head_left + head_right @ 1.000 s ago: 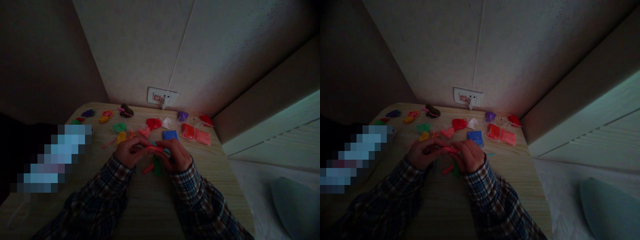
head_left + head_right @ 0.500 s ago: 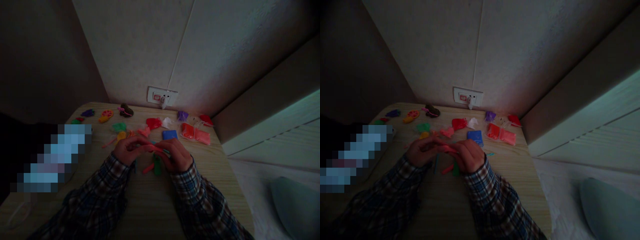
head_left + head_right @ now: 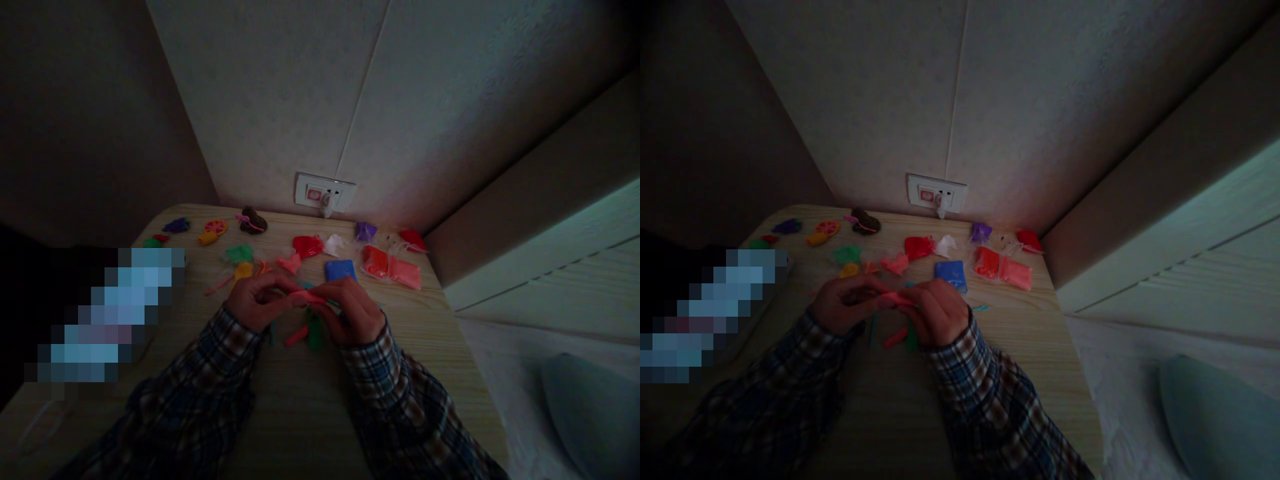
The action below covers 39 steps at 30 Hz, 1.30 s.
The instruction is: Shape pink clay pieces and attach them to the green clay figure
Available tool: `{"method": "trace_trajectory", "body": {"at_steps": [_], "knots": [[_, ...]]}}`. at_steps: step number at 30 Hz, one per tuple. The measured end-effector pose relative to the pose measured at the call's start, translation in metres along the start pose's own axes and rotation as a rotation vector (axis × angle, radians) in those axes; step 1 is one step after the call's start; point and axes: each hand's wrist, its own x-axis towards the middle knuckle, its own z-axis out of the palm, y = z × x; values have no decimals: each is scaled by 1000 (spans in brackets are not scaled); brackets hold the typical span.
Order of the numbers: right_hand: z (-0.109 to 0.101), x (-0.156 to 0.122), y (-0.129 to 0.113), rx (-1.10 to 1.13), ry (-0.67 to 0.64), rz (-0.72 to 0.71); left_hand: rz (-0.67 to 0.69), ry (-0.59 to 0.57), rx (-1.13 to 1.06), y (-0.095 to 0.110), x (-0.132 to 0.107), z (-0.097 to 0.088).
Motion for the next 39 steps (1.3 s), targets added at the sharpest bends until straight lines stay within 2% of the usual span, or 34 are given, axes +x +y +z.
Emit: {"method": "trace_trajectory", "body": {"at_steps": [3, 7, 12, 21, 24, 30, 39], "knots": [[0, -1, 1, -11, 20, -4, 17, 13, -26, 1, 0, 1], [0, -1, 2, -38, 17, -18, 2, -70, -15, -2, 2, -2], [3, -1, 3, -3, 49, -47, -34, -99, -46, -7, 4, -6], [4, -1, 3, -6, 79, -77, -1, -75, -71, -7, 5, -5], [0, -1, 3, -25, 59, -55, -8, -87, -42, -6, 4, -4], [-1, 0, 3, -22, 4, -31, 5, 17, -16, -4, 2, -3], [-1, -3, -1, -93, -49, 49, 16, -81, 12, -6, 3, -2]]}}
